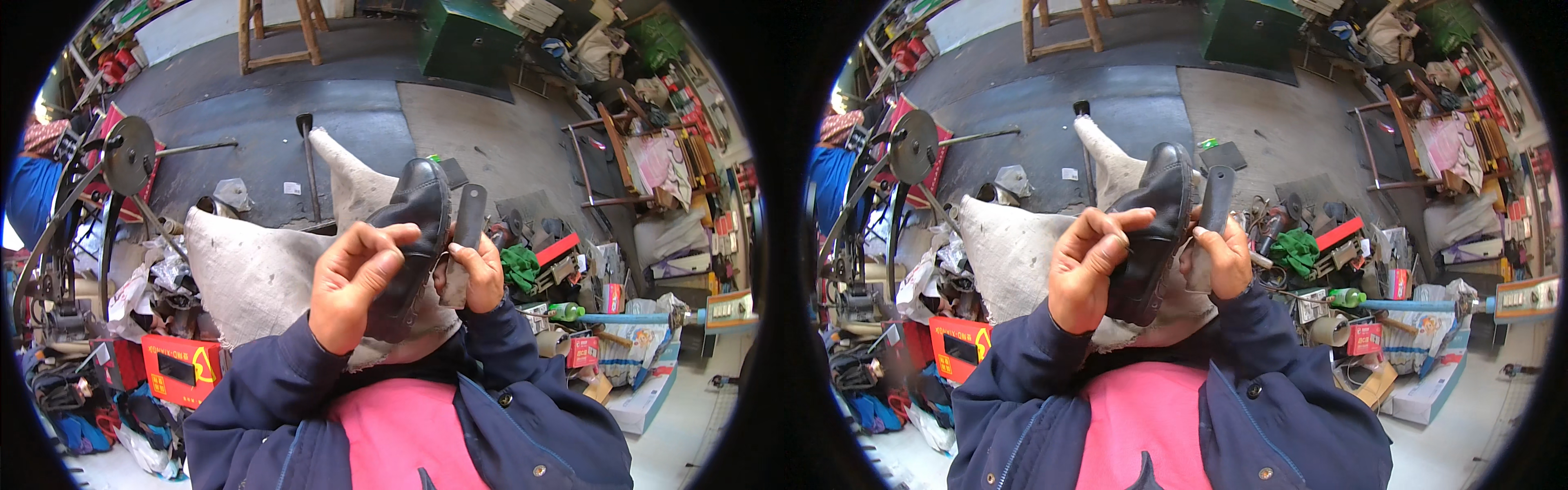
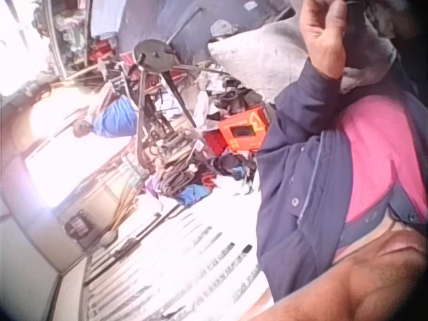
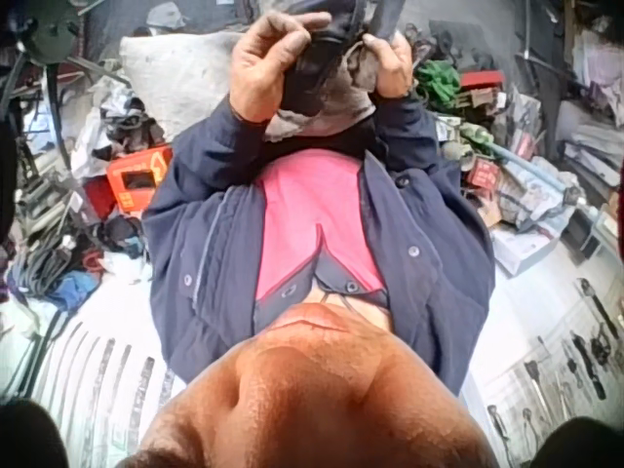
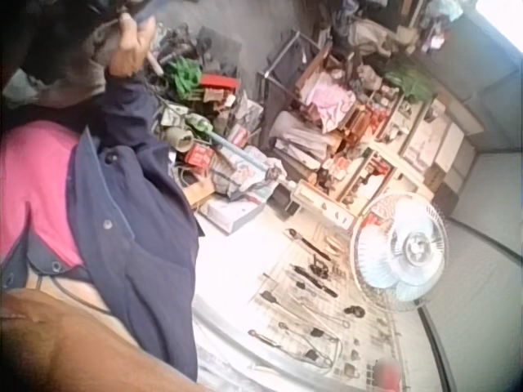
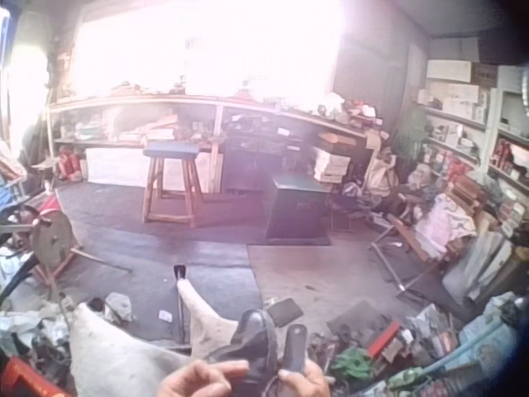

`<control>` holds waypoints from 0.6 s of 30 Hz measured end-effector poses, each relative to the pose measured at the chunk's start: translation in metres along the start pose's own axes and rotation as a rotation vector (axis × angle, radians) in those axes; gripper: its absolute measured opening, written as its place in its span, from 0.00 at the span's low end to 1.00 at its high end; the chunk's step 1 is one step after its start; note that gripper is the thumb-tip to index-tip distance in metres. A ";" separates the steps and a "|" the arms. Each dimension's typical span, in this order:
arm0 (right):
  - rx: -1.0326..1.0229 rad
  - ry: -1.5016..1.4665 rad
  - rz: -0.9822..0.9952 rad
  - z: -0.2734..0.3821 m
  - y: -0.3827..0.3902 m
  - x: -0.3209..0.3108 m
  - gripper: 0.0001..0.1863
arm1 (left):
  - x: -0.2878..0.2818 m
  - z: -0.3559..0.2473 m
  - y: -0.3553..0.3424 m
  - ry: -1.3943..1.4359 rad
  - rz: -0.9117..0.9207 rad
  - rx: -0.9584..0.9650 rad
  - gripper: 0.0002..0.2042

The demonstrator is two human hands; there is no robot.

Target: The person hand-sews a black shoe using a needle and thread while seated in a workshop. They repeatedly insert the needle, pull the thread, and adjust the shoe on a padded support. A second person is visible in the background operating a sewing machine.

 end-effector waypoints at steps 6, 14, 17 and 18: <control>-0.032 -0.029 0.011 -0.007 -0.001 -0.026 0.17 | 0.063 -0.010 -0.002 -0.676 0.654 0.227 0.12; 0.059 0.005 -0.053 -0.021 -0.001 -0.044 0.12 | 0.038 -0.043 0.009 -0.727 0.424 0.358 0.09; 0.131 -0.015 -0.131 -0.022 0.003 -0.046 0.11 | 0.001 -0.045 0.007 -1.013 0.098 0.366 0.17; 0.081 0.019 -0.087 -0.016 0.006 -0.042 0.12 | -0.009 -0.035 0.009 -0.978 0.040 0.217 0.21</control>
Point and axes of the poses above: each hand's wrist, its own y-axis away from the middle knuckle, its own x-axis out of the palm, z = x × y, the point moved 6 cm from there along -y, towards the middle knuckle, and after that the axes turned 9 degrees about x, right-handed, at the moved point
